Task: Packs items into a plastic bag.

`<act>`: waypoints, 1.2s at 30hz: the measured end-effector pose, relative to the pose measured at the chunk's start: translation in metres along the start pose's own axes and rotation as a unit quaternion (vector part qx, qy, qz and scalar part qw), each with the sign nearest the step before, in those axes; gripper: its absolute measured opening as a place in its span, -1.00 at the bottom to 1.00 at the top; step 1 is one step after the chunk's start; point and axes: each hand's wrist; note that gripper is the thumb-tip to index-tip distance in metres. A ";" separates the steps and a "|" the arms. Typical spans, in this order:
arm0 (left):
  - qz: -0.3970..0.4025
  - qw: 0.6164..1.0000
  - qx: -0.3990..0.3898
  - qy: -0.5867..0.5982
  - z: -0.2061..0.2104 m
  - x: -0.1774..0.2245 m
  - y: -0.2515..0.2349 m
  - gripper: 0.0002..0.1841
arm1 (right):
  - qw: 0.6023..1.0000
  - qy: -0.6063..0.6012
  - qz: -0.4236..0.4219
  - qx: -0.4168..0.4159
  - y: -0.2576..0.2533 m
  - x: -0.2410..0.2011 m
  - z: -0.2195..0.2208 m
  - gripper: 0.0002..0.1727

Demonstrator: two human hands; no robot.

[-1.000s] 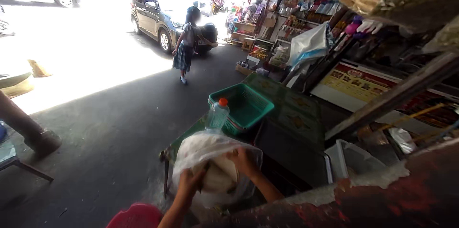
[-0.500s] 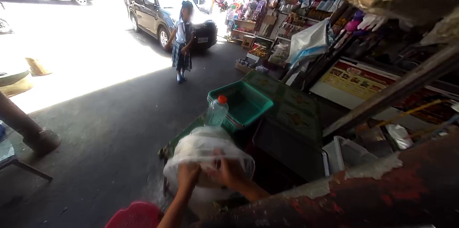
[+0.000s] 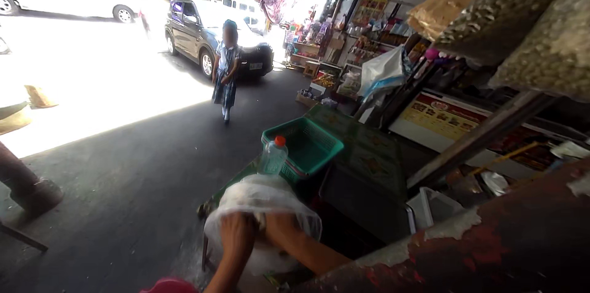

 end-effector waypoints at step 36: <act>0.146 0.978 -0.088 -0.120 0.072 0.032 -0.058 -0.44 | 0.965 -0.213 0.007 0.151 0.018 0.085 -0.026 -0.31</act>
Point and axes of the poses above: each hand's wrist, its own y-axis away from the middle knuckle, its own z-axis out of the palm, x = y × z, and after that the axes turned 7 degrees about -x, right-handed
